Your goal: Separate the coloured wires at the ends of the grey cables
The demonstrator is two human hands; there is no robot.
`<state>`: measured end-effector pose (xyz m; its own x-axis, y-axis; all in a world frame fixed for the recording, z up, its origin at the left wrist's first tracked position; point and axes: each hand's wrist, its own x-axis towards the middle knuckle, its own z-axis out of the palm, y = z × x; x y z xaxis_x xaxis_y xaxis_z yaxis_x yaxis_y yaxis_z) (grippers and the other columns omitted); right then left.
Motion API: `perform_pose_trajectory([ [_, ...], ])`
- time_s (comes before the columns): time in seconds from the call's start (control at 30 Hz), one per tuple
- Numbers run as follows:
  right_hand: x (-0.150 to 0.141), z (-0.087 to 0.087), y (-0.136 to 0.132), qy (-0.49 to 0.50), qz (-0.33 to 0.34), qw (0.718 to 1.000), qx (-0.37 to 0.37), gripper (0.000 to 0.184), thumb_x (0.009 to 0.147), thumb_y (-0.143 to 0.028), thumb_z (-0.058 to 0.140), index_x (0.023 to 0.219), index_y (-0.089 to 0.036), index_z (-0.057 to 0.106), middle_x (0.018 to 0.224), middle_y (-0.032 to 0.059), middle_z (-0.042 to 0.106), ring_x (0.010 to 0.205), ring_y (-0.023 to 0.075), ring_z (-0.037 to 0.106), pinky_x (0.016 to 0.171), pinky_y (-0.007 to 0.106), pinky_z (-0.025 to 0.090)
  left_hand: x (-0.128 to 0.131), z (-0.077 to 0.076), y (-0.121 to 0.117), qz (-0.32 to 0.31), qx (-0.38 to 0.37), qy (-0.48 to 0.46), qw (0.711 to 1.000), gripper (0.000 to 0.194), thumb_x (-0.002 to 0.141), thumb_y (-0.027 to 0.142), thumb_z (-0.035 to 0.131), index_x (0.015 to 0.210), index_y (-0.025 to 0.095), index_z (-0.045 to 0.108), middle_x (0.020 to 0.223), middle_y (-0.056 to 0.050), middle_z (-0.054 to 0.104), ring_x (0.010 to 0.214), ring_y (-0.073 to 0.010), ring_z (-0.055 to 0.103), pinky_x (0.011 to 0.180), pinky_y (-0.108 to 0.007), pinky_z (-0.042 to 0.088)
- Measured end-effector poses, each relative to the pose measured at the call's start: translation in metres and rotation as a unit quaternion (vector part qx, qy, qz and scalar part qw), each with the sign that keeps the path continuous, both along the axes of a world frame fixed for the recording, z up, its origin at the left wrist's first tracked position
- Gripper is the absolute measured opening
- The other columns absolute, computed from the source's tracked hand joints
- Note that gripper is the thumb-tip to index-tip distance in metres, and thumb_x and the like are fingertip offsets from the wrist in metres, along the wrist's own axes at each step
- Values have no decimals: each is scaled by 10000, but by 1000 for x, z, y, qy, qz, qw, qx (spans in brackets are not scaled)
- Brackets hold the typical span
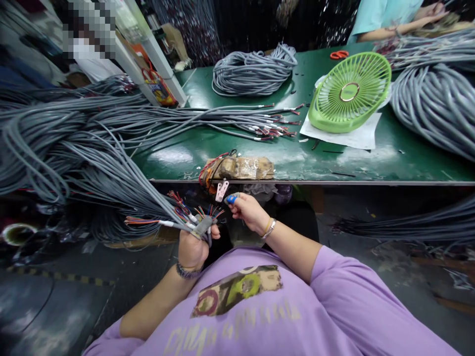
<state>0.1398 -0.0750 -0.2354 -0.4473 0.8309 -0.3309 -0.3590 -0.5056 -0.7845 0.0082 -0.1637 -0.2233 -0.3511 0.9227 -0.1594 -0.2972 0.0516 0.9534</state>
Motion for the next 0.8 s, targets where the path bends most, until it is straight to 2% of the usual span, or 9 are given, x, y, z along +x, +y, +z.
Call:
perform_pose_trajectory([
  [0.1, 1, -2, 11, 40, 14, 997, -65, 365, 773, -518, 655, 768, -161, 579, 687, 3, 590, 550, 80, 495, 510, 198, 427, 2, 5, 2, -8, 9, -7, 1000, 232, 706, 367, 730, 673, 147, 661, 495, 16, 616, 414, -95, 557, 424, -196, 477],
  [0.2, -5, 3, 20, 70, 55, 994, -66, 466, 829, -604, 561, 803, -142, 618, 725, 28, 607, 577, 86, 510, 522, 201, 428, 6, 9, 5, -23, 25, -4, 999, 233, 709, 360, 725, 639, 149, 657, 494, 14, 612, 425, -101, 564, 426, -201, 479],
  [0.33, -15, 11, 25, 106, 60, 992, -22, 467, 819, -594, 599, 823, -131, 655, 672, 13, 585, 572, 92, 491, 523, 212, 408, 11, 13, 11, -26, 32, 7, 999, 214, 713, 339, 720, 641, 146, 666, 508, 5, 629, 435, -109, 578, 433, -211, 493],
  [0.57, -24, 12, 27, 160, 30, 982, -97, 429, 810, -574, 625, 742, -150, 635, 674, 17, 621, 559, 105, 497, 539, 234, 420, 15, 13, 20, -7, 18, 8, 1000, 221, 689, 346, 727, 644, 143, 654, 504, 1, 637, 419, -114, 580, 413, -208, 485],
  [0.8, -32, 12, 28, 177, 5, 978, -110, 439, 804, -579, 626, 704, -152, 608, 607, 0, 578, 537, 101, 476, 517, 221, 398, 15, 4, 19, -17, 3, 28, 999, 254, 696, 369, 720, 622, 141, 637, 511, -8, 635, 443, -125, 603, 443, -220, 502],
])
